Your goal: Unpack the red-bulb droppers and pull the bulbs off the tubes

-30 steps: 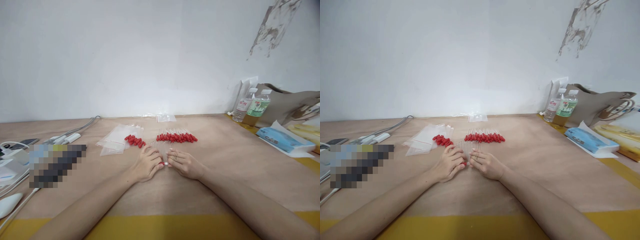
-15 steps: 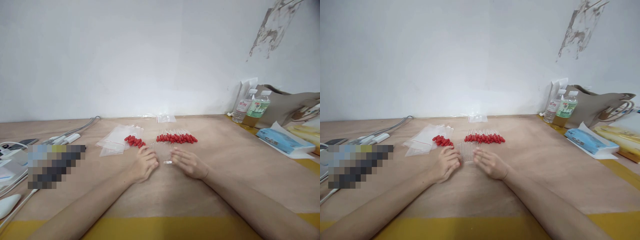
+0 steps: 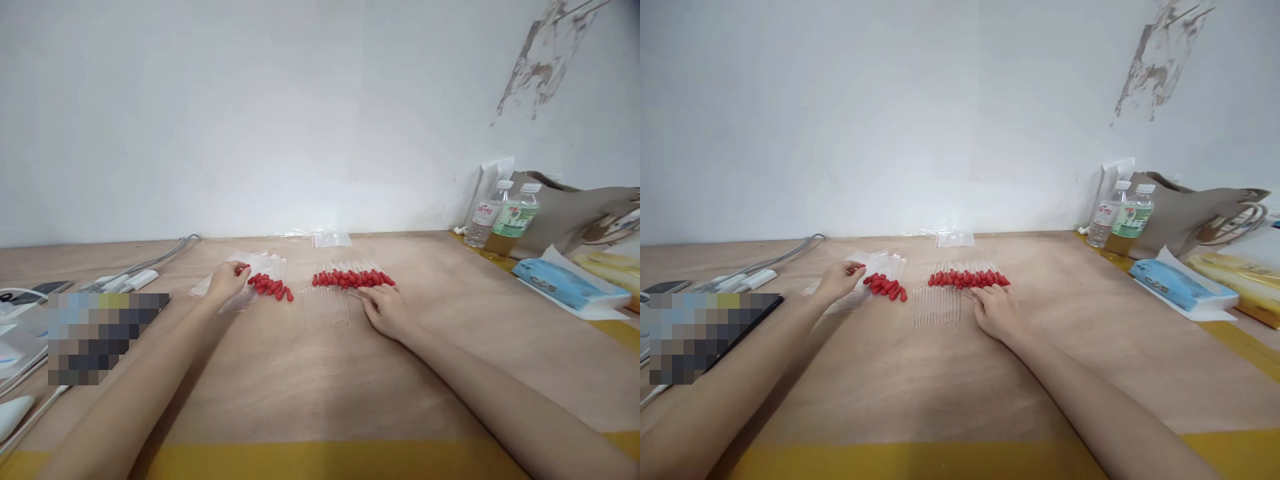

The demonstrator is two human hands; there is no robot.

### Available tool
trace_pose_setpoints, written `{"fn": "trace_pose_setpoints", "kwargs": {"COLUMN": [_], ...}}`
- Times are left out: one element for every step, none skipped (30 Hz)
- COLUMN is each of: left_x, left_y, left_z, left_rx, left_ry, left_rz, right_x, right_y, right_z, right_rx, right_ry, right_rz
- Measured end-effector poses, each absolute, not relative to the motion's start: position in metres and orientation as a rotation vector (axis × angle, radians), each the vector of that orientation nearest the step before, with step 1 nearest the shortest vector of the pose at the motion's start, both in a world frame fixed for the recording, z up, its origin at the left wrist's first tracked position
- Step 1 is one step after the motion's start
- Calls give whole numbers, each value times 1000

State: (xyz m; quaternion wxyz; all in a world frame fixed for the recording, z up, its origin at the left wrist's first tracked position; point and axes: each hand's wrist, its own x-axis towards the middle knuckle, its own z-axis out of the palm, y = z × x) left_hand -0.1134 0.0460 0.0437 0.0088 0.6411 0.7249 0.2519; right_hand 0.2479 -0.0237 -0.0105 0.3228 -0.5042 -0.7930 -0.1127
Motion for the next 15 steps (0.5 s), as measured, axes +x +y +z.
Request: {"fn": "trace_pose_setpoints", "kwargs": {"left_x": [-116, -118, -119, -119, -120, -121, -122, -122, -122, -122, -119, -116, -110, -103, -93], "left_y": [53, 59, 64, 67, 70, 72, 72, 72, 71, 69, 67, 64, 62, 59, 57], "left_z": [44, 44, 44, 44, 44, 44, 45, 46, 48, 50, 52, 55, 56, 58, 59], "left_rx": [1992, 1983, 1976, 1973, 1975, 1982, 1991, 2002, 2016, 2033, 2057, 2090, 2135, 2185, 2239], "left_ry": [2276, 2286, 2293, 2298, 2303, 2308, 2317, 2326, 2336, 2344, 2346, 2340, 2320, 2287, 2246], "left_rz": [754, 724, 690, 661, 640, 629, 627, 633, 645, 664, 689, 717, 744, 765, 780], "right_x": [246, 244, 242, 241, 240, 239, 238, 236, 235, 234, 233, 231, 230, 228, 227], "right_y": [-24, -25, -25, -26, -27, -28, -28, -29, -30, -30, -31, -32, -33, -34, -35], "right_z": [-11, -10, -10, -10, -10, -10, -10, -10, -10, -11, -11, -11, -11, -10, -10], "right_rx": [-1330, -1338, -1345, -1348, -1347, -1343, -1341, -1337, -1332, -1326, -1320, -1313, -1304, -1297, -1291], "right_ry": [-2077, -2070, -2062, -2057, -2054, -2052, -2053, -2059, -2066, -2075, -2085, -2097, -2111, -2122, -2134], "right_rz": [-285, -274, -262, -252, -244, -238, -234, -233, -234, -239, -245, -252, -256, -259, -259]}}
